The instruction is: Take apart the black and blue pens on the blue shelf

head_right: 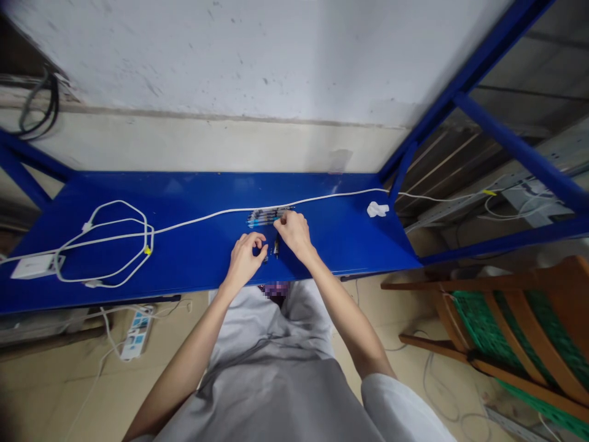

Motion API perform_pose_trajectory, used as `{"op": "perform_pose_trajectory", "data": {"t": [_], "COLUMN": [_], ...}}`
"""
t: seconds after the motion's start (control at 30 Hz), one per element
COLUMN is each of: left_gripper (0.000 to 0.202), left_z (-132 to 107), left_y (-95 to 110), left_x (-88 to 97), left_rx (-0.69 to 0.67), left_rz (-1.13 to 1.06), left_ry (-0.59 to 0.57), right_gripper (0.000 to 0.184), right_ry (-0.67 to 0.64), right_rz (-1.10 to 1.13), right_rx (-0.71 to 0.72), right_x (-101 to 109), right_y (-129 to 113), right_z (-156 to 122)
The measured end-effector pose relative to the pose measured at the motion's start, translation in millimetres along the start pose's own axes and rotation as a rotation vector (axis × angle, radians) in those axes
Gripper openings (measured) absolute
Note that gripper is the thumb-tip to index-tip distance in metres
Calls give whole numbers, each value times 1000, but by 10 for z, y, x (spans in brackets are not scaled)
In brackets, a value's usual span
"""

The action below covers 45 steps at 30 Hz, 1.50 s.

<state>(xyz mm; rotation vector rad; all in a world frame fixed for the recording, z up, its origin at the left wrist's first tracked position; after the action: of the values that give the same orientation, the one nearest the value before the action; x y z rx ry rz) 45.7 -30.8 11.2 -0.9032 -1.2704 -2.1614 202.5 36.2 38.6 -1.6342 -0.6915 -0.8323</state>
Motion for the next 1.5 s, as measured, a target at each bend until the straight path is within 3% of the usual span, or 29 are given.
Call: {"op": "perform_pose_trajectory", "data": {"t": [0.37, 0.7, 0.77, 0.9, 1.03, 1.2, 1.3, 1.37, 1.5], "left_gripper": [6, 6, 5, 6, 7, 16, 21, 26, 29], "left_z": [10, 4, 4, 11, 12, -1, 120, 321, 867], "left_y": [34, 46, 42, 51, 63, 64, 101, 141, 128], "left_x": [0, 11, 8, 19, 31, 164, 360, 460, 402], "left_rx": [-24, -28, -27, -39, -54, -53, -99, -178, -410], "left_rz": [32, 22, 18, 4, -28, -137, -35, 128, 298], "left_ry": [-28, -19, -20, -14, -2, 117, 192, 191, 110], "right_gripper": [15, 10, 3, 15, 12, 11, 12, 12, 19], "right_ry": [-142, -88, -53, 47, 42, 105, 175, 196, 143], "right_rz": [-108, -176, -134, -72, -79, -40, 25, 120, 334], "right_rx": [86, 93, 140, 312, 485, 549, 545, 525, 500], "right_x": [-222, -280, -221, -78, -153, -190, -71, 20, 75], "right_y": [-127, -61, -56, -45, 5, 33, 5, -23, -115], "right_z": [-148, -186, -156, -59, 33, 33, 11, 58, 321]}}
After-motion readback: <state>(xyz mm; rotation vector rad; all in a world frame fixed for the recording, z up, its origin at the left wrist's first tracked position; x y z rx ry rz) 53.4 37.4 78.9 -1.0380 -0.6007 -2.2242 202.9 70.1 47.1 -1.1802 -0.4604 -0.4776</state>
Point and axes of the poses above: each hand's wrist, its own z-axis towards the middle knuckle, its own x-axis out of the back of the hand, y = z × x, the point moved 8 cm from there along z, towards the middle knuckle, and after that the axes turned 13 degrees about -x, right-handed, at the moved point
